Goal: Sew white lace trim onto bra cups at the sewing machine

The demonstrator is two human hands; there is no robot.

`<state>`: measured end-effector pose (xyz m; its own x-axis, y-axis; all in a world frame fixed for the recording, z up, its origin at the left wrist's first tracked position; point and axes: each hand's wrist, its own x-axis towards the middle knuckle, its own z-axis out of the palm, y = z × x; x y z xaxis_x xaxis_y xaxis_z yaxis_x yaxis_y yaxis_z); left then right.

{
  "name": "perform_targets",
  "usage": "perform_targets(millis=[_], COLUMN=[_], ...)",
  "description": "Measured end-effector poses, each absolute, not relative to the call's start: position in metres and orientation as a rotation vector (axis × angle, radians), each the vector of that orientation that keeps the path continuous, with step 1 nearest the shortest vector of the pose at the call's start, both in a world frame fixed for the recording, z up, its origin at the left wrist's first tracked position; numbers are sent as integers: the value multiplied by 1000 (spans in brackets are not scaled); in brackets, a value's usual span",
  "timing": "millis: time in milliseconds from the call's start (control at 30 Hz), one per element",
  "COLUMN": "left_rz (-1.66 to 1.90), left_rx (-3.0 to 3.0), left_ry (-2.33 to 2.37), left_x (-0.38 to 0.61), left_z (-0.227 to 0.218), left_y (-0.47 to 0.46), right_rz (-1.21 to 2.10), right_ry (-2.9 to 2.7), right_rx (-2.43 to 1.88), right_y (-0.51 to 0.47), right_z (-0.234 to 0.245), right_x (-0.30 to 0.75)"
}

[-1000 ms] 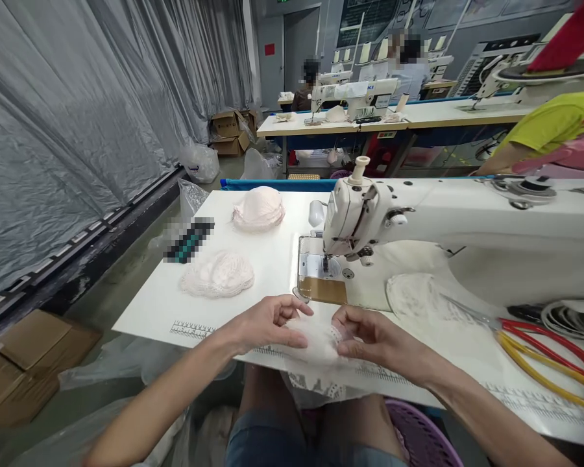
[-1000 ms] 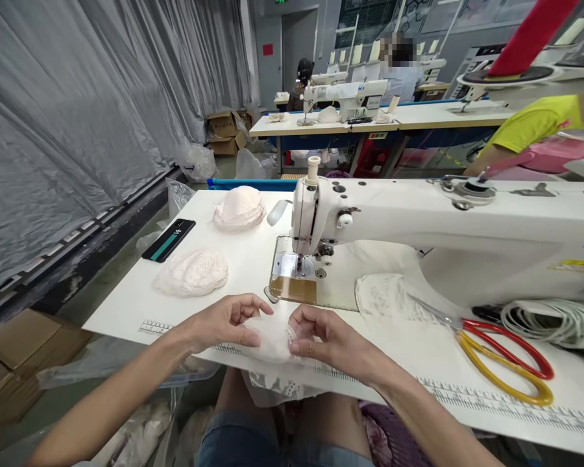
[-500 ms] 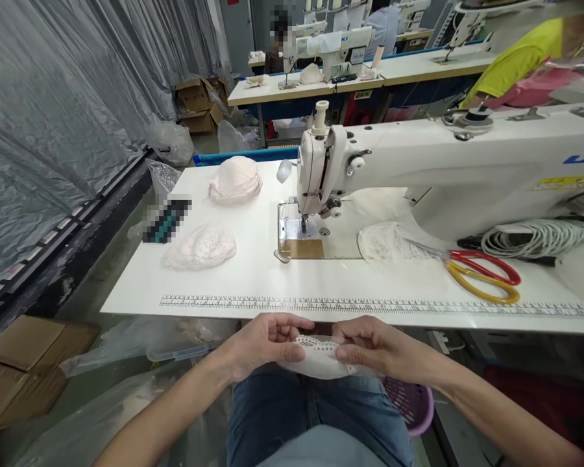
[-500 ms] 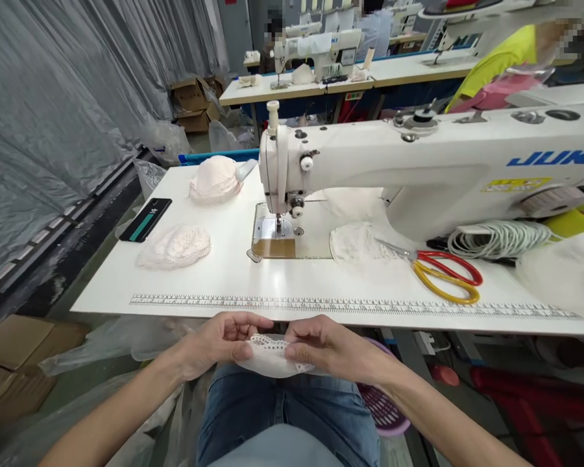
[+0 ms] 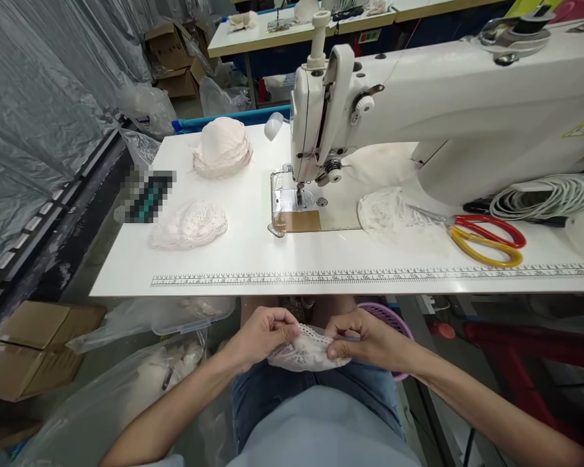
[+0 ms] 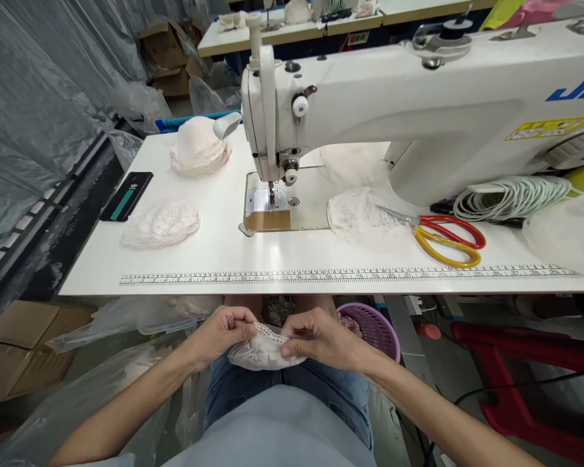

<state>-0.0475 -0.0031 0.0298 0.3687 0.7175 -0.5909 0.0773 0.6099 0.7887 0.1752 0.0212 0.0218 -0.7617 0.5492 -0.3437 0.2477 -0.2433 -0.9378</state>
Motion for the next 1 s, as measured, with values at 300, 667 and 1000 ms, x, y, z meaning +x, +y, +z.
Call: perform_targets(millis=[300, 667, 1000], left_rz=[394, 385, 450], left_rx=[833, 843, 791], left_ry=[1028, 1107, 1114], left_x=[-42, -39, -35], left_z=[26, 24, 20], left_y=[-3, 1, -1], right_rz=[2269, 2379, 2452], right_ry=[-1684, -1562, -1498], right_rx=[-887, -780, -783], right_y=[23, 26, 23], right_z=[13, 4, 2], right_x=[171, 178, 179])
